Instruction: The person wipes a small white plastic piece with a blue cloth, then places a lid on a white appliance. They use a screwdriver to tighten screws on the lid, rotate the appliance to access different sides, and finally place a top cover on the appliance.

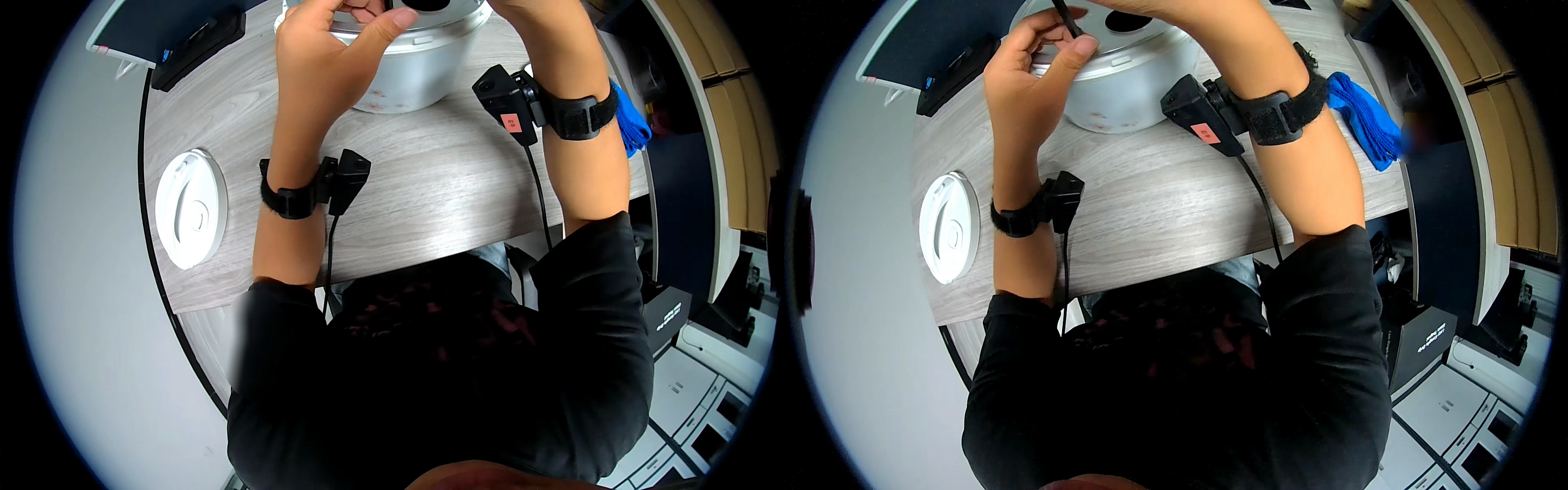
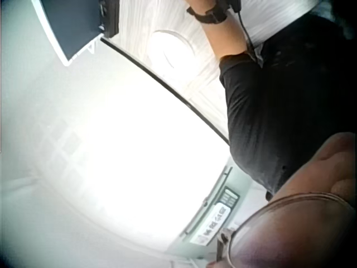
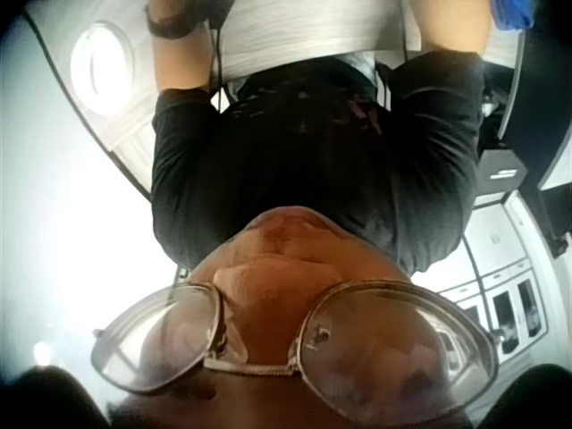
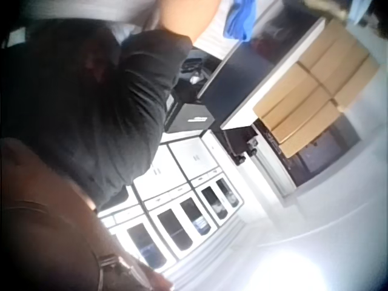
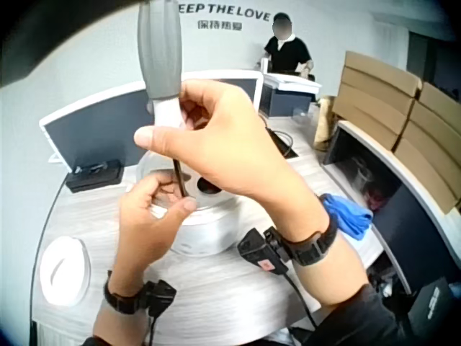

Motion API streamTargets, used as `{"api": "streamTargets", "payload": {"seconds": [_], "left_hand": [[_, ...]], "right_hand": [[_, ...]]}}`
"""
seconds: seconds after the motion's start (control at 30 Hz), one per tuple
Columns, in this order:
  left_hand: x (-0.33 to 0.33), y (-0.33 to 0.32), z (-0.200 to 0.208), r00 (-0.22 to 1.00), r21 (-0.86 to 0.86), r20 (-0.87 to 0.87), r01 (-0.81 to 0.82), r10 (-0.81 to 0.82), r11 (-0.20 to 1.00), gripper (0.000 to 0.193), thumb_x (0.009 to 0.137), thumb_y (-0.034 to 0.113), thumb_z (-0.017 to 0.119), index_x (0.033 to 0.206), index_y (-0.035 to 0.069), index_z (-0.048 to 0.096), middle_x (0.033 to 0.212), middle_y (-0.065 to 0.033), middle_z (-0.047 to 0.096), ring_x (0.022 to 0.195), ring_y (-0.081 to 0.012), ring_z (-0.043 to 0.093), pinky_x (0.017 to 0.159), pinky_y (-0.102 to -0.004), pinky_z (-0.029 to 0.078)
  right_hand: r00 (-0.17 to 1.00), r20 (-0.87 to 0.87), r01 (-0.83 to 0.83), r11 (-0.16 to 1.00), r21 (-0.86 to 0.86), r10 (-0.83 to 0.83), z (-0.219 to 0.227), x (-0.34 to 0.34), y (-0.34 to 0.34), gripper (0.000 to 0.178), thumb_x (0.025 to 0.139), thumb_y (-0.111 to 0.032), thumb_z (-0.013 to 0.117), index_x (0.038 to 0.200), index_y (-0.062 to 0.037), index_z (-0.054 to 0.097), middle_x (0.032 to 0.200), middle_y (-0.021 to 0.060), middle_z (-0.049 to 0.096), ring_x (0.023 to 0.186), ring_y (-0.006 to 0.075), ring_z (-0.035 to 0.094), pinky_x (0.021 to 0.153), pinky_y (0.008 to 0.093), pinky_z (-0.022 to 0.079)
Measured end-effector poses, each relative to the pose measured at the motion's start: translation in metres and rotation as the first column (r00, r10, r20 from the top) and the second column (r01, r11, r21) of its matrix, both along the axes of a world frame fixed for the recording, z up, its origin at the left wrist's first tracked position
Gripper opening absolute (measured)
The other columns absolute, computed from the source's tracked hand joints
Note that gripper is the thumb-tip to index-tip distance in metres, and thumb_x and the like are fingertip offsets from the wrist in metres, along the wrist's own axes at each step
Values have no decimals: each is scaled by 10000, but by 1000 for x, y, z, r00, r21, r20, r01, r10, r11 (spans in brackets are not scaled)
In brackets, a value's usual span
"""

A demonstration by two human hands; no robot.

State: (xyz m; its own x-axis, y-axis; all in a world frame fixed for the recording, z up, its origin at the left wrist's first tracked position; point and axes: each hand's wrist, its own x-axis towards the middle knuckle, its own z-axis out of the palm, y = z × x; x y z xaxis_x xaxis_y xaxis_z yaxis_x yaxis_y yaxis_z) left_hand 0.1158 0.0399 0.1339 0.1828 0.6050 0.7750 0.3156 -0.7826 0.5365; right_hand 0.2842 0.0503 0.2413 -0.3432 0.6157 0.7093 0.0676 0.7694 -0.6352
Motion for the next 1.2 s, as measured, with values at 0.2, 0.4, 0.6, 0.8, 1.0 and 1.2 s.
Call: {"api": "streamTargets", "payload": {"seconds": [0.2, 0.4, 0.6, 0.8, 1.0, 1.2], "left_hand": [[2, 0, 3, 999, -9, -33, 34, -34, 999, 165, 957, 134, 653, 1069, 37, 726, 888, -45, 744, 800, -100, 672, 725, -213, 521], [-2, 2, 7, 989, -81, -82, 116, -123, 990, 165, 968, 119, 628, 1081, 46, 724, 861, -45, 738, 792, -101, 674, 717, -219, 520], [12, -8, 12, 996, -77, 64, 74, -69, 994, 142, 914, 110, 707, 1028, 27, 716, 840, -39, 726, 780, -95, 657, 715, -220, 510], [6, 3, -1, 999, -7, 36, 19, -19, 1000, 108, 878, 88, 748, 936, 8, 703, 865, -46, 734, 785, -97, 659, 713, -218, 510], [8, 2, 4, 997, -15, 24, 72, -72, 997, 95, 900, 84, 719, 931, -3, 699, 857, -56, 733, 778, -107, 668, 703, -224, 516], [3, -1, 1, 997, -67, 36, 65, -63, 996, 117, 922, 102, 699, 937, -14, 688, 858, -74, 726, 768, -121, 677, 701, -231, 519]], "right_hand": [[979, -139, -166, 980, -111, 150, 3, 0, -11, 328, 869, -165, 765, 1094, 33, 634, 922, 49, 672, 822, 96, 638, 731, 238, 522], [942, -237, -284, 941, -183, 239, -6, 4, -2, 266, 919, -138, 702, 1111, 29, 626, 956, 62, 674, 859, 112, 647, 768, 243, 527], [994, -104, -35, 992, -123, 22, -5, 2, -3, 218, 862, -65, 752, 1020, 3, 617, 871, 2, 646, 772, 41, 575, 683, 185, 484], [992, -127, -6, 992, -129, -11, -1, -1, -9, 249, 847, -51, 760, 1030, -6, 598, 845, 5, 639, 750, 41, 586, 659, 189, 488], [978, -204, -44, 999, -26, 37, -7, 1, -2, 263, 811, -36, 785, 991, -9, 595, 851, 23, 651, 731, 49, 595, 642, 196, 494], [975, -215, 36, 997, -67, -49, -5, -14, -9, 257, 794, -47, 798, 961, -3, 607, 827, 24, 657, 699, 52, 600, 622, 196, 495]]}}
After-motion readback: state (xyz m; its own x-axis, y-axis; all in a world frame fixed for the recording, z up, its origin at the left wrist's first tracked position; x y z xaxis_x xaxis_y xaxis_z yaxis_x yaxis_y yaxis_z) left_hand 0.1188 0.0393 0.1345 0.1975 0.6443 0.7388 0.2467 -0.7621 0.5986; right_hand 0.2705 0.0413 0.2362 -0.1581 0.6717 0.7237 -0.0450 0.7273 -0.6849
